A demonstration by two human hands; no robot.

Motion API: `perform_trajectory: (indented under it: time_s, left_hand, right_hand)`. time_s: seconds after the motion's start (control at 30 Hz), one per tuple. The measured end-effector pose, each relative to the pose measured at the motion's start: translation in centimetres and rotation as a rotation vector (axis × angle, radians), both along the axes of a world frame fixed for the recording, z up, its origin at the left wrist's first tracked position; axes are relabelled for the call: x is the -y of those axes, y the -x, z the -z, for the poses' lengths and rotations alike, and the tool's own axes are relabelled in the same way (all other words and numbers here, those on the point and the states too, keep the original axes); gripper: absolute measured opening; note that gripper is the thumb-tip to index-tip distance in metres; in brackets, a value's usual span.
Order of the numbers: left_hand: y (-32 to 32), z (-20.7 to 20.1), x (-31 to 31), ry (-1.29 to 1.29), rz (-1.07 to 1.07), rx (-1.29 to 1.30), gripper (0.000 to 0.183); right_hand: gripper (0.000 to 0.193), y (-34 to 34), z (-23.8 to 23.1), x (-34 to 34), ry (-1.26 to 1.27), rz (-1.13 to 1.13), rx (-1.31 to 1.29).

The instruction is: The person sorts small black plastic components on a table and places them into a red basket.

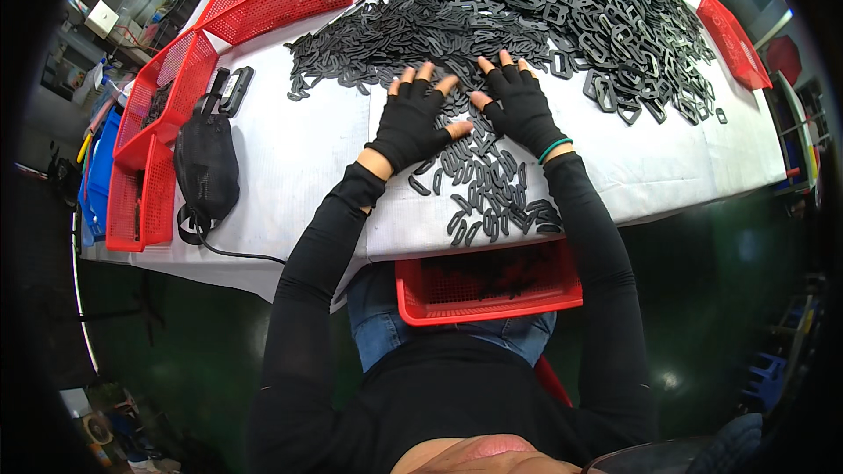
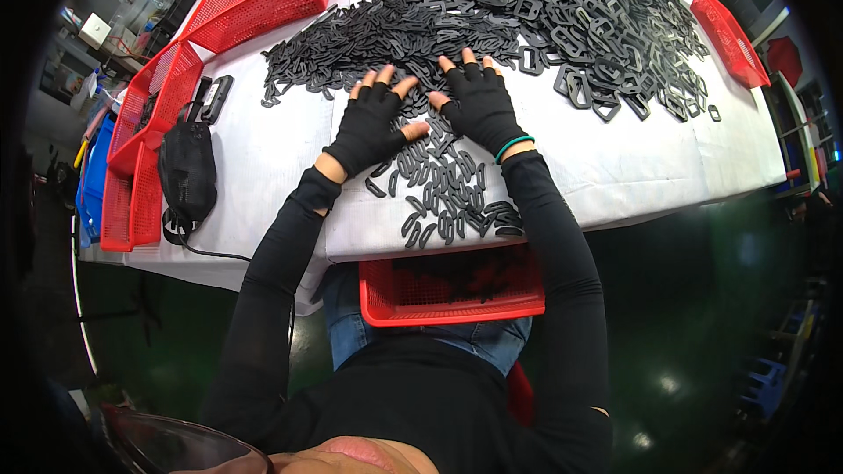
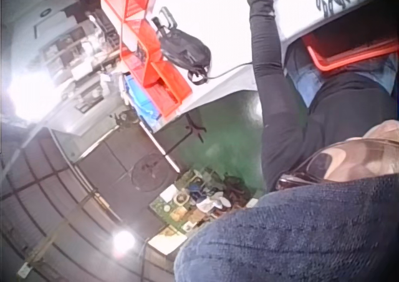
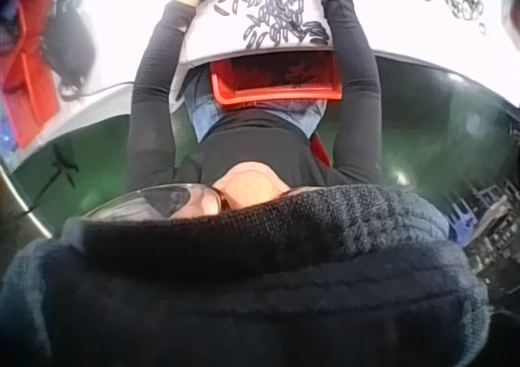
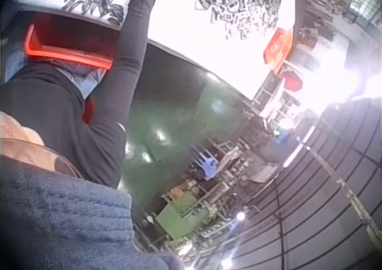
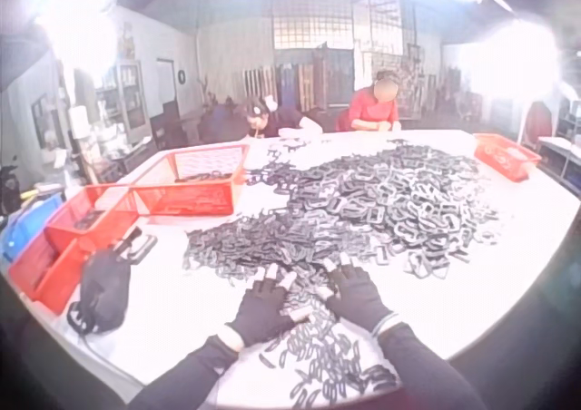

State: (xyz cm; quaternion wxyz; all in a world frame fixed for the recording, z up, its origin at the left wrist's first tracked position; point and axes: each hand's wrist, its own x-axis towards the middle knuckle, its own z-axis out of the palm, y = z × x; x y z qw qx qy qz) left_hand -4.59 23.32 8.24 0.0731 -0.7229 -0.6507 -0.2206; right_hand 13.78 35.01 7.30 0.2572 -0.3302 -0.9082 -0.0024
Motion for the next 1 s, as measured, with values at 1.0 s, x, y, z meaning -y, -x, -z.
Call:
perform_trajectory:
  time_s: [1.0]
  left_hand:
    - [2.5, -1.8, 7.4, -0.031, -0.132, 0.08, 0.086]
  right_hand:
    - [0.014, -10.8, -3.5, 14.5, 0.349, -0.385, -0.199]
